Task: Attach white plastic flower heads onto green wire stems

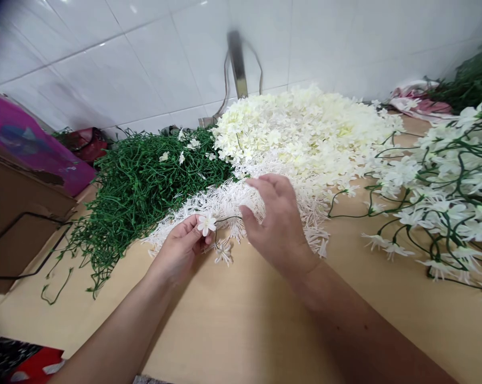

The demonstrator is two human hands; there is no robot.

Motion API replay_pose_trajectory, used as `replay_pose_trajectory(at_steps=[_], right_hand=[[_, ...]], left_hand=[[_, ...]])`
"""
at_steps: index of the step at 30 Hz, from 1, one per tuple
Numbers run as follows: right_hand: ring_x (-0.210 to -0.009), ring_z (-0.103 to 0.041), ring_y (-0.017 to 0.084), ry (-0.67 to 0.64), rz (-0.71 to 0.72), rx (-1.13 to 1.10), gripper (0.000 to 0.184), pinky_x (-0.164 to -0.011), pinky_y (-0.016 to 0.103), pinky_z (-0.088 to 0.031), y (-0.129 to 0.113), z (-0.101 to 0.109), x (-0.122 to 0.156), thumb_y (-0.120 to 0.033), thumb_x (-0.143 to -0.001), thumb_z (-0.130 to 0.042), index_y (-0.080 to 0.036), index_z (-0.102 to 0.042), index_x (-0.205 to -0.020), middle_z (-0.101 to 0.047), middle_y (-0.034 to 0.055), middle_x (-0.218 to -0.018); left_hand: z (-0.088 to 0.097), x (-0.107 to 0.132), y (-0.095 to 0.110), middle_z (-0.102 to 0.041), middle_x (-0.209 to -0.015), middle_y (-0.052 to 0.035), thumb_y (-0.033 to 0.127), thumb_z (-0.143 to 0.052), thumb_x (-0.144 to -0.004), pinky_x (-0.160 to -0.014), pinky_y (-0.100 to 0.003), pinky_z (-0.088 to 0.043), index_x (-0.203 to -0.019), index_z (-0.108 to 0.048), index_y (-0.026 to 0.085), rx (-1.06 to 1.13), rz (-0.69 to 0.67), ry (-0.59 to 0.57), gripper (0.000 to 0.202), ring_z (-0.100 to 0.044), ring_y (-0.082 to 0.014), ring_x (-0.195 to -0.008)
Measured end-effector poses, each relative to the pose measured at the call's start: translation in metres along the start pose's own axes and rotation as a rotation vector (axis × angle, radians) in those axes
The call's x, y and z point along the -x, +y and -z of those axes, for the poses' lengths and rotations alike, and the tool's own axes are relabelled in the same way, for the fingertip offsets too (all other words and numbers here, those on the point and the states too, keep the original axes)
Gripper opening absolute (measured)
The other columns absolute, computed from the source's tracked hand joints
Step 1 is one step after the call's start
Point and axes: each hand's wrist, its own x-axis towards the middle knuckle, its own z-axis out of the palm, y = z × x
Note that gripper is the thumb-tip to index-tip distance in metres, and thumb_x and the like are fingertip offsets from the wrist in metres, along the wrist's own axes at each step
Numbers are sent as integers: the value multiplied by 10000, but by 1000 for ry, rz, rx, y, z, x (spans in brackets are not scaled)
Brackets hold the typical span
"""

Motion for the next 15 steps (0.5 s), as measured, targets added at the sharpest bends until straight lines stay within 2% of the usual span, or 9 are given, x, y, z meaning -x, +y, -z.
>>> replay_pose_trajectory(at_steps=[4,6,12,15], right_hand=[[-741,-568,152,-343,-57,-209,231,-673,304,-482,-9,-10,10,-204,-737,-572,-175,-551,-965,-599,61,-858],[-712,-574,138,-430,-112,-260,233,-638,279,-476,-11,-16,15,-220,-747,-562,-172,-548,-974,-612,46,-824],[-642,-558,118,-457,-216,-384,85,-565,247,-438,-11,-23,19,-241,-775,-511,-172,-521,-823,-585,10,-700],[-582,-518,98,-466,-265,-468,77,-529,235,-415,-12,-22,17,-238,-761,-525,-175,-480,-753,-542,-12,-648]], left_hand=[[-3,3,2,-460,-521,42,384,-648,-656,-489,-178,-285,-623,-468,155,-39,8,-33,293,-386,-60,-492],[-5,5,3,-460,-536,44,398,-658,-644,-511,-183,-303,-629,-470,152,-51,15,-61,310,-395,-62,-509],[-5,5,4,-458,-553,42,442,-632,-663,-531,-201,-300,-640,-475,149,-125,3,-123,333,-397,-71,-536],[-4,5,3,-454,-551,44,442,-623,-673,-526,-203,-286,-630,-468,152,-138,-11,-135,332,-382,-68,-530]])
